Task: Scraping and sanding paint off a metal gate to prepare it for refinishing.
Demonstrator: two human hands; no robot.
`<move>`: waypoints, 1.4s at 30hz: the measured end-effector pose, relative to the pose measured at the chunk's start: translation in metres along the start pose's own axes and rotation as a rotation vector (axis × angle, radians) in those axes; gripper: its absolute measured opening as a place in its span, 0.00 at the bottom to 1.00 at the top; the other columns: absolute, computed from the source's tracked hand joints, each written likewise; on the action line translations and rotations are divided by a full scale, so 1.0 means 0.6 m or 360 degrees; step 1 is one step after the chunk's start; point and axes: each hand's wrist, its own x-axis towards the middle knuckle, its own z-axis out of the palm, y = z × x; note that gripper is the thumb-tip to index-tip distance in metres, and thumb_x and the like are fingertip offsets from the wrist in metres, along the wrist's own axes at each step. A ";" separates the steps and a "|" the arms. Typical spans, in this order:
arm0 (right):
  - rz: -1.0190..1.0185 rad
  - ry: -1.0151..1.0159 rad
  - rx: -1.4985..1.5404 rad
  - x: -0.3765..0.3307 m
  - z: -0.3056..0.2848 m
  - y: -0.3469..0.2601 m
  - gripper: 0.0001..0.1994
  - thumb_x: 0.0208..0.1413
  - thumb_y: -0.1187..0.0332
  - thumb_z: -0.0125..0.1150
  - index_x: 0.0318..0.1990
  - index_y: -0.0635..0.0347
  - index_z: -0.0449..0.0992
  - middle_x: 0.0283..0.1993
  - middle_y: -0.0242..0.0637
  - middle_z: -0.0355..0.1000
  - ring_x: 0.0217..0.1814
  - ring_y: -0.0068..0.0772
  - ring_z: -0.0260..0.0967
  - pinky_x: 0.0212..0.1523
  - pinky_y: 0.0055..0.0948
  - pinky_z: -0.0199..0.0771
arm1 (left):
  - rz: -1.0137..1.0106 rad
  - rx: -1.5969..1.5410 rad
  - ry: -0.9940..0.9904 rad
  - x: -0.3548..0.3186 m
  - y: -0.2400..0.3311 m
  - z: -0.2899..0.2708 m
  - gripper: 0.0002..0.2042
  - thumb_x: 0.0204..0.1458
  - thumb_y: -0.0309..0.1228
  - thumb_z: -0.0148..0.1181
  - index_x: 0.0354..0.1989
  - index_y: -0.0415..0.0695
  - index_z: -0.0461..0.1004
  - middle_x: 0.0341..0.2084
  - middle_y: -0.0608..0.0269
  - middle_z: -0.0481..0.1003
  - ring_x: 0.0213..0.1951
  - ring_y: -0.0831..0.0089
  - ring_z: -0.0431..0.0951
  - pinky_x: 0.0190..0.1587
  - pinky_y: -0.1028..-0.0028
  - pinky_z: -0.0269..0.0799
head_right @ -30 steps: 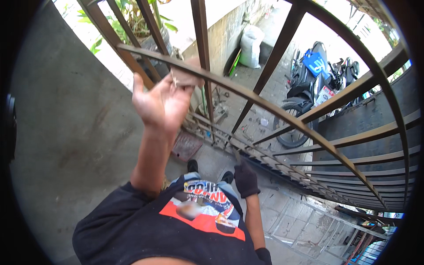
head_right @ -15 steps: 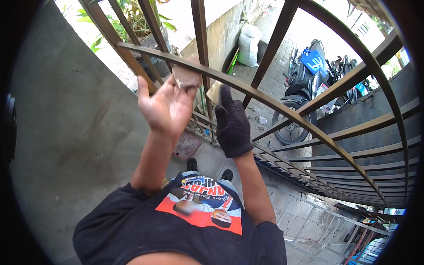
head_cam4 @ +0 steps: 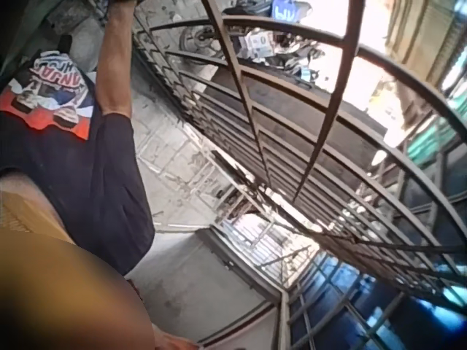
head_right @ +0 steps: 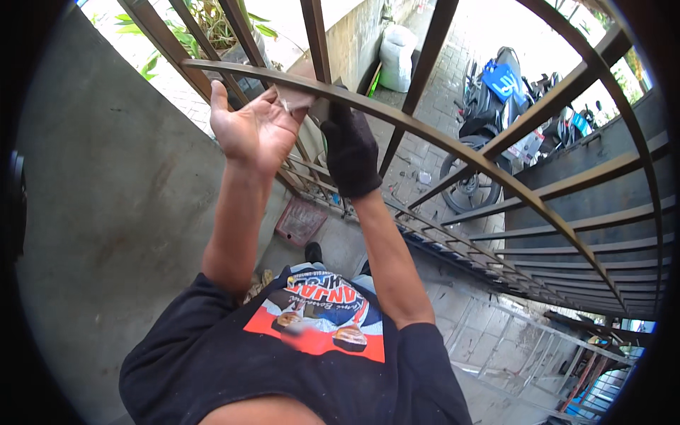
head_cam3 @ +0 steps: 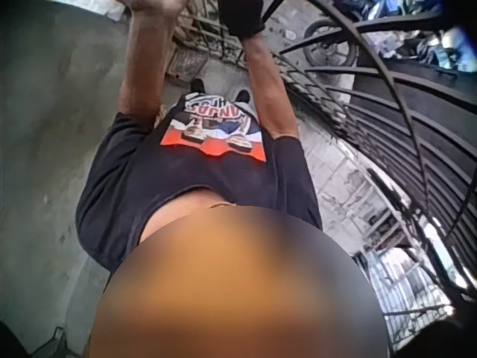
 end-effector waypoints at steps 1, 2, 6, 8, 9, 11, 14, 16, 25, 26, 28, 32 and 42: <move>-0.0065 -0.0017 -0.0003 -0.008 0.005 0.016 0.28 0.53 0.74 0.58 0.64 0.52 0.63 0.40 0.52 0.70 0.38 0.55 0.70 0.38 0.41 0.72 | -0.0036 0.0014 -0.0026 -0.001 0.004 -0.004 0.50 0.53 0.67 0.38 0.57 0.19 0.54 0.54 0.37 0.65 0.56 0.53 0.67 0.60 0.59 0.62; -0.0050 -0.0004 -0.0014 -0.043 0.007 0.020 0.28 0.53 0.74 0.58 0.64 0.52 0.63 0.40 0.52 0.70 0.38 0.55 0.70 0.38 0.41 0.72 | -0.0058 0.0019 -0.0025 -0.011 0.000 -0.012 0.50 0.53 0.67 0.38 0.57 0.19 0.54 0.54 0.37 0.65 0.56 0.53 0.67 0.60 0.59 0.62; 0.0012 -0.0099 -0.0131 -0.092 0.013 0.061 0.32 0.52 0.73 0.59 0.67 0.47 0.58 0.32 0.48 0.68 0.33 0.51 0.68 0.33 0.42 0.70 | -0.0005 0.0147 -0.0028 -0.010 -0.018 -0.015 0.48 0.54 0.66 0.36 0.58 0.21 0.55 0.54 0.42 0.66 0.56 0.54 0.68 0.59 0.61 0.63; -0.0024 -0.0048 -0.0220 -0.059 0.003 0.034 0.32 0.52 0.72 0.60 0.66 0.47 0.59 0.29 0.46 0.65 0.30 0.50 0.67 0.30 0.42 0.69 | -0.0016 0.0306 -0.0047 -0.012 -0.004 -0.006 0.48 0.55 0.65 0.35 0.59 0.21 0.53 0.54 0.40 0.65 0.54 0.54 0.69 0.58 0.62 0.64; 0.0010 -0.0118 -0.0187 -0.032 -0.004 0.010 0.27 0.56 0.71 0.57 0.65 0.52 0.61 0.34 0.49 0.68 0.32 0.52 0.66 0.33 0.40 0.68 | -0.0045 0.0316 0.0001 -0.010 0.008 -0.004 0.48 0.55 0.65 0.34 0.59 0.20 0.52 0.55 0.38 0.64 0.54 0.53 0.69 0.57 0.62 0.64; -0.0050 -0.0128 -0.0208 -0.030 -0.009 0.004 0.25 0.57 0.70 0.57 0.64 0.51 0.63 0.33 0.49 0.68 0.32 0.53 0.66 0.33 0.42 0.68 | -0.0058 0.0209 0.0012 -0.007 0.016 -0.018 0.47 0.56 0.64 0.34 0.60 0.20 0.50 0.57 0.35 0.60 0.57 0.49 0.65 0.61 0.58 0.60; -0.0040 -0.0108 -0.0257 -0.083 -0.008 0.062 0.28 0.52 0.68 0.61 0.63 0.47 0.64 0.30 0.46 0.67 0.31 0.50 0.68 0.31 0.42 0.69 | 0.0021 0.0222 -0.0045 -0.002 -0.017 -0.035 0.46 0.57 0.62 0.35 0.61 0.21 0.46 0.60 0.33 0.57 0.60 0.45 0.62 0.64 0.54 0.56; 0.0013 -0.0108 -0.0213 -0.067 -0.010 0.045 0.27 0.53 0.67 0.60 0.63 0.46 0.64 0.31 0.47 0.68 0.32 0.51 0.68 0.32 0.42 0.71 | 0.0013 0.0267 -0.0065 -0.001 -0.008 -0.035 0.46 0.57 0.62 0.35 0.62 0.22 0.43 0.60 0.32 0.56 0.61 0.44 0.60 0.64 0.52 0.56; 0.0073 -0.0136 -0.0120 -0.085 0.001 0.049 0.26 0.55 0.62 0.60 0.63 0.49 0.64 0.30 0.49 0.68 0.31 0.52 0.69 0.32 0.44 0.70 | -0.0031 0.0187 -0.0064 -0.010 0.003 -0.030 0.46 0.57 0.62 0.35 0.62 0.22 0.45 0.62 0.33 0.54 0.64 0.46 0.57 0.67 0.53 0.49; 0.0061 -0.0101 -0.0082 -0.075 0.008 0.051 0.26 0.55 0.62 0.60 0.62 0.49 0.65 0.30 0.49 0.69 0.32 0.53 0.69 0.33 0.43 0.71 | -0.0068 0.0197 -0.0099 0.002 0.017 -0.032 0.45 0.57 0.61 0.35 0.62 0.22 0.45 0.62 0.33 0.54 0.64 0.46 0.57 0.67 0.52 0.48; 0.0020 -0.0135 -0.0096 -0.016 -0.011 0.009 0.24 0.56 0.63 0.59 0.61 0.51 0.66 0.31 0.49 0.69 0.33 0.54 0.69 0.34 0.43 0.71 | -0.0075 0.0149 -0.0090 0.015 0.024 -0.027 0.43 0.57 0.58 0.39 0.62 0.24 0.48 0.60 0.36 0.58 0.62 0.48 0.60 0.66 0.53 0.51; 0.0030 -0.0164 -0.0128 -0.034 -0.001 0.038 0.23 0.56 0.64 0.58 0.60 0.53 0.66 0.33 0.52 0.70 0.35 0.54 0.69 0.36 0.42 0.71 | 0.0227 0.0693 0.0009 0.017 -0.023 -0.060 0.24 0.60 0.39 0.45 0.58 0.32 0.61 0.53 0.50 0.70 0.56 0.61 0.69 0.60 0.62 0.61; 0.0119 -0.0144 -0.0155 -0.033 0.011 0.026 0.21 0.56 0.67 0.57 0.58 0.57 0.68 0.33 0.51 0.70 0.35 0.55 0.69 0.34 0.44 0.70 | 0.0085 0.0534 0.0008 0.010 0.000 -0.067 0.18 0.59 0.17 0.36 0.58 0.29 0.60 0.50 0.50 0.71 0.54 0.62 0.72 0.61 0.66 0.65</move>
